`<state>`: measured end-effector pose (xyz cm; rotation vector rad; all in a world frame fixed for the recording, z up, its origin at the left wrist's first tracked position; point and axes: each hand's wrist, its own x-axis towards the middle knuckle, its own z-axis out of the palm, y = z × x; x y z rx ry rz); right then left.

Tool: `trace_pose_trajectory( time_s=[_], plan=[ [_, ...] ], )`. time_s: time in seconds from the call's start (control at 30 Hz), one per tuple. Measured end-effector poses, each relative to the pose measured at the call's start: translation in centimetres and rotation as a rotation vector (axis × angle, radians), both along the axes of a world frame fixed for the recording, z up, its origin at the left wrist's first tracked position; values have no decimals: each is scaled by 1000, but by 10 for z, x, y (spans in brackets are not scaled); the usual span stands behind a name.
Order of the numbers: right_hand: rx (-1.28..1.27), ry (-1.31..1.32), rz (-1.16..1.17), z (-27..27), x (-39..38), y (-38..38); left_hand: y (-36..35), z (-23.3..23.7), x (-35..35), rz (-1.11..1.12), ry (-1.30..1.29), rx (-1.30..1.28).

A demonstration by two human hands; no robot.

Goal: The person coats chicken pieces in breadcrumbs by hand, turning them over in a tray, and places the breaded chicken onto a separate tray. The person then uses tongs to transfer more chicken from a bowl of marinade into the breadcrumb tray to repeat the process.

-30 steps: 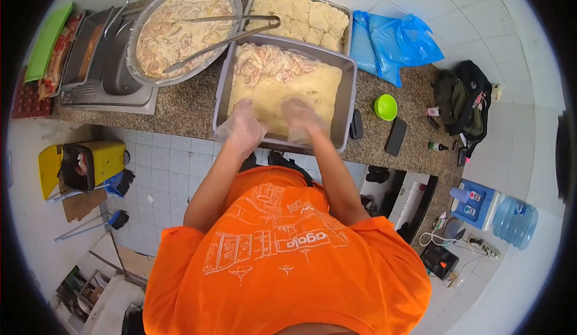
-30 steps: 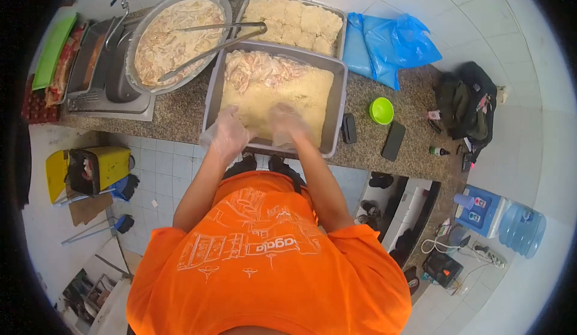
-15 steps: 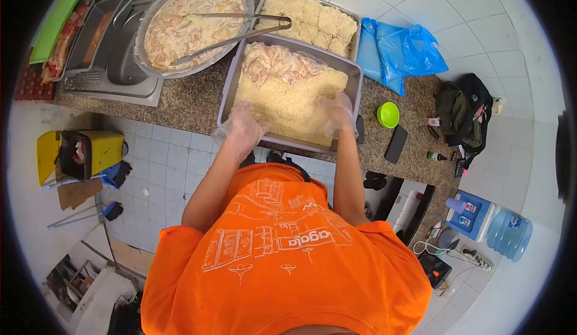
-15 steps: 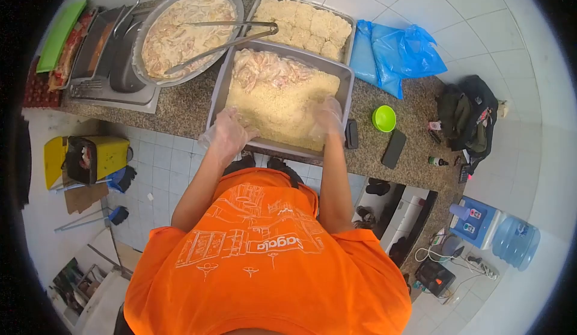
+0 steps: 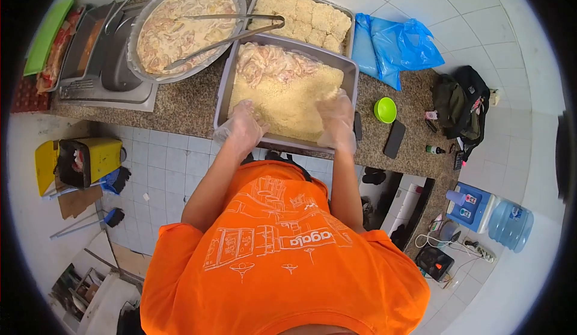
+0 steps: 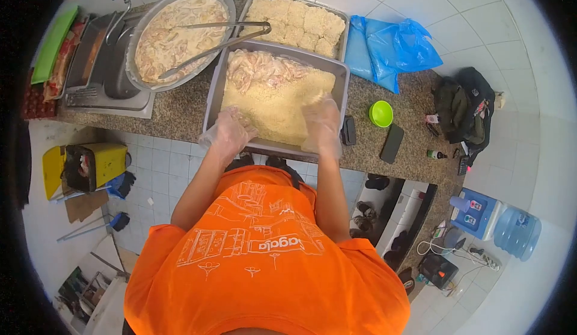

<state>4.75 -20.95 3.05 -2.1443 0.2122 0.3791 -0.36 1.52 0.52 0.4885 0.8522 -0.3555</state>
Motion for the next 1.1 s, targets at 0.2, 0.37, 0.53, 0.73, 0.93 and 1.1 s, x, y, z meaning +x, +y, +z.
trace_pose_trajectory(
  time_s=[0.2, 0.37, 0.53, 0.73, 0.93, 1.1],
  plan=[
    [-518, -173, 213, -2, -18, -2, -29, -7, 14, -66, -70, 154],
    [-443, 100, 290, -48, -44, -13, -73, -31, 26, -444, 85, 151],
    [-137, 2, 331, -105, -31, -41, -98, -13, 38, -336, 9, -187],
    [-591, -318, 321, -50, -11, -29, -70, 44, 32, -280, -243, 69],
    [-478, -457, 477, -128, 3, -1, -21, -27, 11, -250, -220, 118],
    [-524, -187, 702, -127, 30, -48, -8, -3, 2, -54, -66, -91]
  ],
)
